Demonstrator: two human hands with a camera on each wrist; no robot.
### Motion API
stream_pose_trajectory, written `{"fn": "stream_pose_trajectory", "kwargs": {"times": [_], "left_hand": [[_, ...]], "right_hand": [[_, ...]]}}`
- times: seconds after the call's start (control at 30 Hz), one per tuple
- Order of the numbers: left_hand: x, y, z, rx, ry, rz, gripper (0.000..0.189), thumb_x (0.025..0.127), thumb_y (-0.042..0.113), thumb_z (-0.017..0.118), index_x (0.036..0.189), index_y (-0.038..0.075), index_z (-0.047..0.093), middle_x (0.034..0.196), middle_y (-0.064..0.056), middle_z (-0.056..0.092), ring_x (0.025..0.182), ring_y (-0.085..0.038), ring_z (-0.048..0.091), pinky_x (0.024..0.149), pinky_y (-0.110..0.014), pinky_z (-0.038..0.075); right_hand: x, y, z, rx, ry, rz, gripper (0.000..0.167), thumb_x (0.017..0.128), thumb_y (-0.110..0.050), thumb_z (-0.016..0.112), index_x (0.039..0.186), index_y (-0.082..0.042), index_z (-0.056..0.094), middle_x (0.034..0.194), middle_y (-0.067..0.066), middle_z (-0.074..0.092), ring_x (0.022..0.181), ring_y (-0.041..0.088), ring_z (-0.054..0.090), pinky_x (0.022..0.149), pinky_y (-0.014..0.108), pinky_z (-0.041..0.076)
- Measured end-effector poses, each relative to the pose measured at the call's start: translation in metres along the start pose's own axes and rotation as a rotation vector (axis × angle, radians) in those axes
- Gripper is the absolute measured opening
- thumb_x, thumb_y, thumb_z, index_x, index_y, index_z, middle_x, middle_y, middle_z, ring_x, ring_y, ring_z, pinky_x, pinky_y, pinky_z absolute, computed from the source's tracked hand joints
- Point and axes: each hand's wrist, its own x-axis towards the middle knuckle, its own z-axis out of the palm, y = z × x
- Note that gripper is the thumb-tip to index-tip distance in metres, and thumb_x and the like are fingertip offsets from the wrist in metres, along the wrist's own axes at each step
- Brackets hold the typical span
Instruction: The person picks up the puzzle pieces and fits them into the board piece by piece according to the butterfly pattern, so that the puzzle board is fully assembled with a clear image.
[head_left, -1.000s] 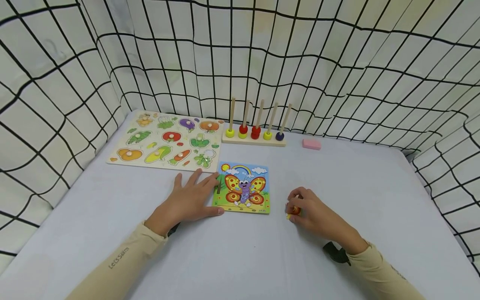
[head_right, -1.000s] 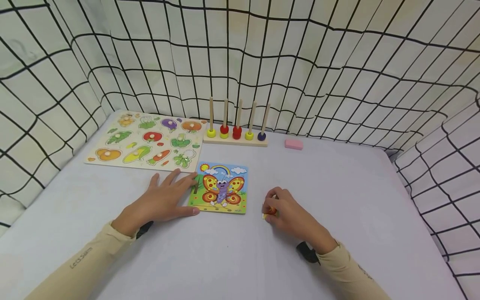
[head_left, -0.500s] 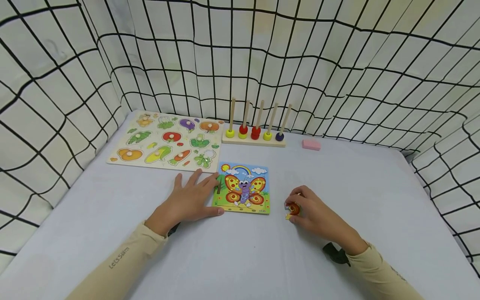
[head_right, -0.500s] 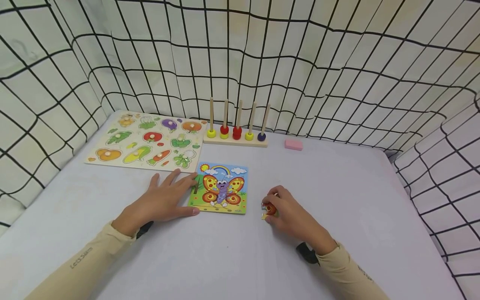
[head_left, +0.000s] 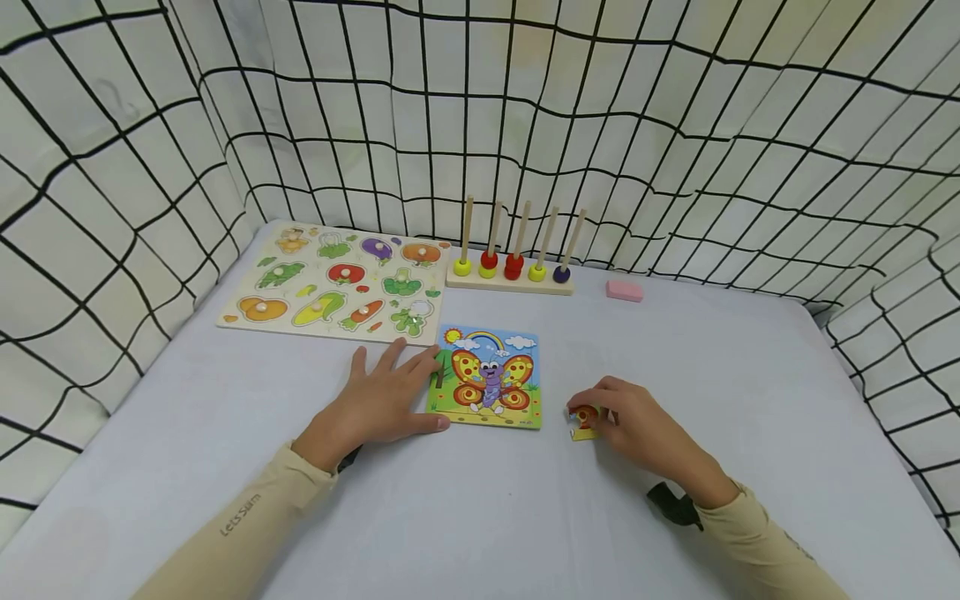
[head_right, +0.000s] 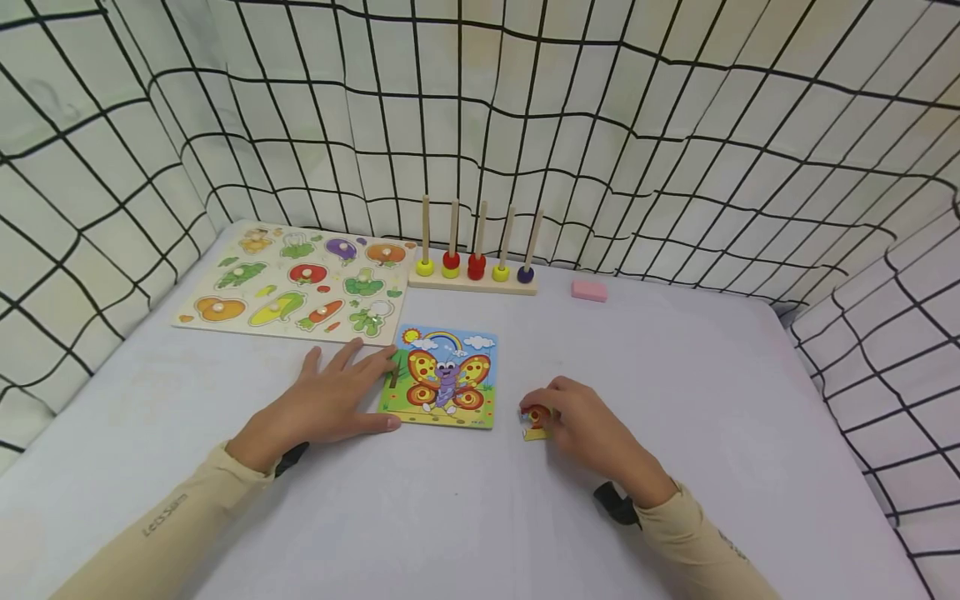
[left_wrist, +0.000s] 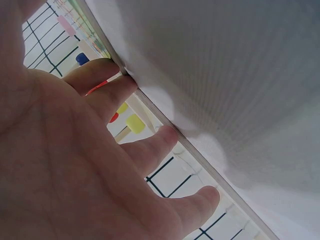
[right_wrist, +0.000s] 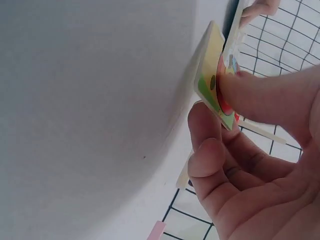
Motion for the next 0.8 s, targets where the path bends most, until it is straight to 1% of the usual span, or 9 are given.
{"fn": "stream_pose_trajectory", "kwargs": {"times": [0.1, 0.23, 0.37, 0.5, 0.57, 0.8], "left_hand": [[0.0, 0.0, 0.0, -0.003, 0.002, 0.0, 0.085, 0.094, 0.057, 0.078, 0.159, 0.011, 0.049, 0.173, -0.01, 0.033, 0.159, -0.047, 0.015, 0.116, -0.083, 0.004], [0.0, 0.0, 0.0, -0.004, 0.005, -0.001, 0.085, 0.094, 0.056, 0.079, 0.159, 0.011, 0.05, 0.173, -0.01, 0.033, 0.159, -0.048, 0.015, 0.116, -0.083, 0.003], [0.0, -0.001, 0.001, -0.003, 0.001, -0.007, 0.085, 0.093, 0.056, 0.079, 0.159, 0.011, 0.049, 0.173, -0.011, 0.033, 0.16, -0.047, 0.015, 0.116, -0.083, 0.003], [-0.001, 0.0, 0.0, -0.004, -0.002, -0.009, 0.086, 0.094, 0.056, 0.079, 0.16, 0.01, 0.049, 0.173, -0.01, 0.033, 0.16, -0.047, 0.014, 0.116, -0.083, 0.003], [-0.001, 0.001, 0.0, -0.006, -0.005, -0.01, 0.086, 0.094, 0.056, 0.078, 0.16, 0.011, 0.048, 0.174, -0.01, 0.032, 0.16, -0.047, 0.014, 0.117, -0.083, 0.002], [-0.001, 0.001, 0.0, -0.006, -0.008, -0.009, 0.087, 0.094, 0.057, 0.078, 0.161, 0.011, 0.048, 0.173, -0.01, 0.033, 0.16, -0.047, 0.014, 0.116, -0.083, 0.003]], "right_hand": [[0.002, 0.0, -0.001, 0.035, 0.016, 0.028, 0.034, 0.09, 0.016, 0.073, 0.115, -0.007, 0.079, 0.103, -0.004, 0.074, 0.085, 0.011, 0.06, 0.073, 0.029, 0.055], [0.006, -0.002, -0.001, 0.079, 0.028, 0.104, 0.034, 0.093, 0.01, 0.074, 0.123, -0.004, 0.075, 0.108, -0.001, 0.076, 0.084, 0.014, 0.06, 0.072, 0.028, 0.054], [0.011, -0.005, 0.001, 0.129, 0.043, 0.146, 0.034, 0.094, 0.005, 0.077, 0.127, -0.004, 0.072, 0.1, -0.003, 0.074, 0.082, 0.015, 0.061, 0.072, 0.028, 0.054], [0.017, -0.009, 0.002, 0.182, 0.039, 0.157, 0.034, 0.094, 0.002, 0.078, 0.127, -0.003, 0.071, 0.097, -0.003, 0.073, 0.084, 0.017, 0.063, 0.072, 0.028, 0.056], [0.02, -0.011, 0.003, 0.198, 0.033, 0.163, 0.032, 0.095, 0.002, 0.078, 0.126, -0.003, 0.072, 0.098, -0.002, 0.073, 0.085, 0.017, 0.064, 0.072, 0.028, 0.056], [0.031, -0.019, 0.01, 0.207, 0.03, 0.166, 0.031, 0.094, 0.0, 0.079, 0.125, -0.003, 0.074, 0.097, -0.001, 0.075, 0.083, 0.016, 0.065, 0.071, 0.028, 0.056]]}}
